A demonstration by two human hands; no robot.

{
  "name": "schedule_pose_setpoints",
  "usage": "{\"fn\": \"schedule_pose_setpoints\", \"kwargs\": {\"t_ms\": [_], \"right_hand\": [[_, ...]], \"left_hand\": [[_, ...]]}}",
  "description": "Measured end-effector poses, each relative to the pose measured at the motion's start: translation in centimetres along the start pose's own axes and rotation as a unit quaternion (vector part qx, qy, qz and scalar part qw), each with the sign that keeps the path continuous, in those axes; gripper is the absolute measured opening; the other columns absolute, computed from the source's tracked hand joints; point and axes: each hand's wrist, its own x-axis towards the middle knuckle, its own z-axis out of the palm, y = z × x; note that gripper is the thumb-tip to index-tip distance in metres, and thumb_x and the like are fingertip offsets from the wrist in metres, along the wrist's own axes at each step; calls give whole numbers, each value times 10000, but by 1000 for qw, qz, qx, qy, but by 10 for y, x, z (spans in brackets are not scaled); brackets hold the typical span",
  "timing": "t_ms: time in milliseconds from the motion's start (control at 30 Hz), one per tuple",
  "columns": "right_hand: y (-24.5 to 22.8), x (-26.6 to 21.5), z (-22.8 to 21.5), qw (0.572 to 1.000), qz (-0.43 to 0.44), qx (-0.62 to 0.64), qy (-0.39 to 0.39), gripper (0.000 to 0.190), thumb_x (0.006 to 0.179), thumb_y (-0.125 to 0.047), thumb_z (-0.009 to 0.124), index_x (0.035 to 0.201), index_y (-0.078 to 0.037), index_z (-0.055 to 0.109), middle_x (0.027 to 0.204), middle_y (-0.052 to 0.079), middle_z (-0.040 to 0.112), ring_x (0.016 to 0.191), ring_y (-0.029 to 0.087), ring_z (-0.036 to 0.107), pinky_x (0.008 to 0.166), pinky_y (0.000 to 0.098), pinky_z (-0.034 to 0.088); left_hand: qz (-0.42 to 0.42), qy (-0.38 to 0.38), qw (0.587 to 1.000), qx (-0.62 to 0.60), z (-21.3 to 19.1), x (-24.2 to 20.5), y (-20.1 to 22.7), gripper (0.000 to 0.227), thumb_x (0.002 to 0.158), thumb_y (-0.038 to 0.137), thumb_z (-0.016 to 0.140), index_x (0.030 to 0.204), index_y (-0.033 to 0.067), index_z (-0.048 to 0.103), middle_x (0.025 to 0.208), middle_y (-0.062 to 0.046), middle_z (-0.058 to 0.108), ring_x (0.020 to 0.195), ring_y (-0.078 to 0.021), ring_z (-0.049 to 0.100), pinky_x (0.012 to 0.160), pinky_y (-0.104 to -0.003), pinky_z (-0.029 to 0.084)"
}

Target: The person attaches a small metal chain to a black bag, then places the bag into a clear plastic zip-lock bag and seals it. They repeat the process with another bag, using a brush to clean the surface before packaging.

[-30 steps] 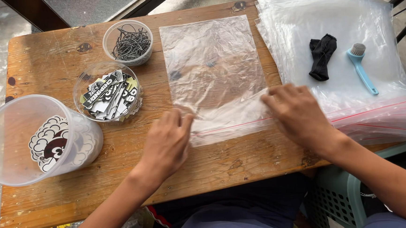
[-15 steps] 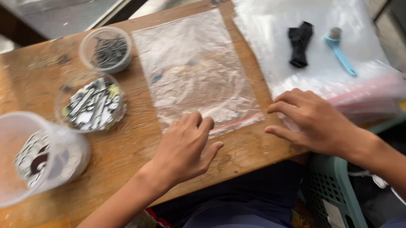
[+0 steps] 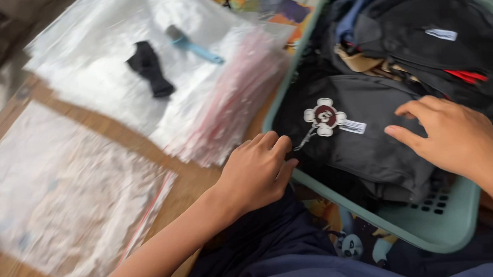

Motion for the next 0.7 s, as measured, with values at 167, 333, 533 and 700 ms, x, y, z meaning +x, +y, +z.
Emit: {"fn": "schedule_pose_setpoints", "kwargs": {"t_ms": [167, 333, 533, 700], "right_hand": [[48, 11, 43, 992, 94, 87, -24, 690, 949, -615, 443, 1442, -132, 471, 1430, 136, 533, 1233, 405, 601, 971, 580, 494], [63, 33, 74, 980, 61, 179, 64, 697, 963, -560, 524, 1374, 3, 506, 1282, 248, 649, 1183, 469, 605, 918, 572, 481], [65, 65, 95, 967, 20, 235, 95, 646, 980, -476, 545, 1372, 35, 492, 1180, 310, 660, 1160, 552, 552, 926, 609, 433], [79, 71, 100, 883, -19, 457, 108, 256, 1017, -265, 619, 928, -39, 537, 882, 21, 550, 795, 164, 486, 729, 339, 385]], "left_hand": [[55, 10, 984, 167, 56, 54, -4, 285, 751, 252, 698, 927, 117, 520, 862, -100, 542, 777, -316, 542, 610, -422, 433], [-22, -153, 943, 294, 96, 88, -13, 1082, 546, 601, 818, 1400, 68, 423, 1065, -151, 529, 912, -293, 532, 756, -358, 463], [-92, -246, 854, 450, 120, 105, -11, 972, 756, 521, 707, 1548, 306, 187, 1400, -260, 426, 944, -253, 561, 770, -333, 421], [-49, -175, 944, 276, 102, 106, -24, 1056, 459, 153, 890, 1377, 104, 371, 1023, -232, 448, 704, -297, 563, 564, -353, 532]]}}
